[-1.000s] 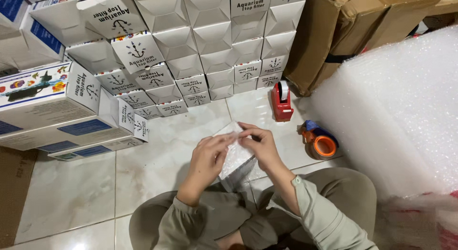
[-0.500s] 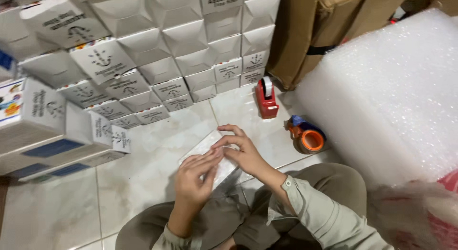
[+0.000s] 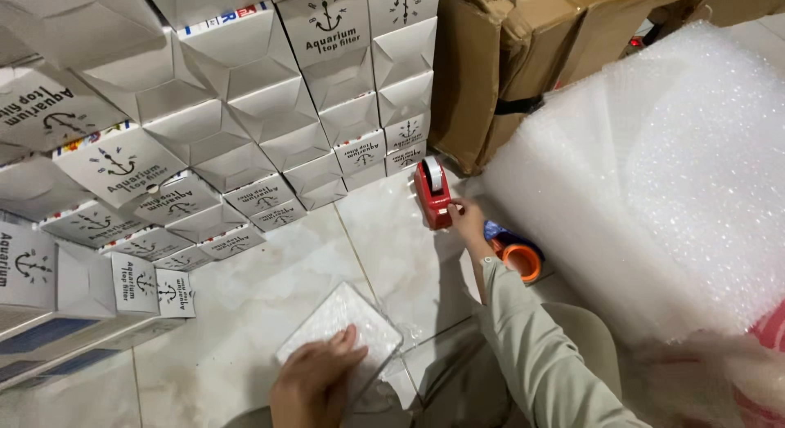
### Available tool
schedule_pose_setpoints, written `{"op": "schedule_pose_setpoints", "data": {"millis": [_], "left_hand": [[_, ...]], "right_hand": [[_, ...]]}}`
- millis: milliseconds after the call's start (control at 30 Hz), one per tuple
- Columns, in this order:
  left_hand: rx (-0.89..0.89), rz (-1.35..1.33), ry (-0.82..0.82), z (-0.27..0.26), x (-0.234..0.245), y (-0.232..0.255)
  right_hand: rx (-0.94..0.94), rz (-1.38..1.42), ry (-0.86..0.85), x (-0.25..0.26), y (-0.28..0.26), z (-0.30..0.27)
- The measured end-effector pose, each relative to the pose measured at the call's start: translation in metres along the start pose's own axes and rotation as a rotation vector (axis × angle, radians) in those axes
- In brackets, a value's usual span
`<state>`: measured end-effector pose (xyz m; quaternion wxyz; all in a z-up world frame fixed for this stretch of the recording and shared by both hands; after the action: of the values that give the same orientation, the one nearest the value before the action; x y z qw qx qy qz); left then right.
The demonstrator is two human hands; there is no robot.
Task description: The person sits on the floor and wraps small white boxes in bubble wrap. They use a handheld tape dispenser to secure the bubble wrap around each box with orange tape. The wrapped packages are then placed aside on the floor.
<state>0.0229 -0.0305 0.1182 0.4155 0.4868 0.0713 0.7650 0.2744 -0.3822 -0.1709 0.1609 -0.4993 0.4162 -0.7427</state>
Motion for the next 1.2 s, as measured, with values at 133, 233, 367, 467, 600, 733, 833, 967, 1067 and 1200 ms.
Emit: {"op": "schedule_pose_setpoints", "data": {"millis": [133,233,367,467,600,733,833,967,1067,1200], "left_hand": [[-0.02,0.014,0.102,-0.004,-0.005,0.004],[-0.072,-0.001,-0.012,-0.026,-0.019,-0.024],[-0.03,-0.021,0.071,-0.01,-0.005,0.0],[0.023,0.001,0.031,-0.015,-0.008,0.008],[0.06,-0.015,0.114,-0.01,-0.009,0.016],[0.057,0.009,0.093,-0.007,-0.001,0.025],[0.069,-0.041,0.174,0.0,-0.002,0.034],[0.13,-0.093,0.117,0.0,-0.002,0.039],[0.133,-0.042,0.114,0.001,-0.002,0.043],[0.075,-0.131,0.203,-0.002,0.003,0.053]], "right_hand": [[-0.284,0.114,-0.146,0.003,-0.018,0.005],[-0.479,0.671,-0.074,0.006,-0.034,-0.008],[-0.605,1.141,0.111,-0.023,0.02,-0.023],[-0.696,1.011,0.007,-0.009,0.018,-0.039],[-0.815,0.271,-0.598,-0.059,0.074,-0.028],[-0.649,0.717,-0.462,0.026,-0.108,-0.058],[-0.32,0.821,-0.774,0.129,-0.236,-0.105],[-0.072,0.791,-0.945,0.195,-0.312,-0.188],[-0.14,0.757,-1.061,0.198,-0.328,-0.218],[-0.187,0.24,-0.874,0.201,-0.355,-0.229]]}}
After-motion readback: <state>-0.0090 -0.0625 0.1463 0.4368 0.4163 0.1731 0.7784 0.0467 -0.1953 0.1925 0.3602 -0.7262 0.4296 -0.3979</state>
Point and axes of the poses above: each hand's wrist, its own z-axis towards the middle knuckle, its own x-axis out of the back of the hand, y = z × x, the point moved 1 cm from there along z, towards the middle knuckle, and after that the axes turned 3 degrees about y, right-handed, at the moved point
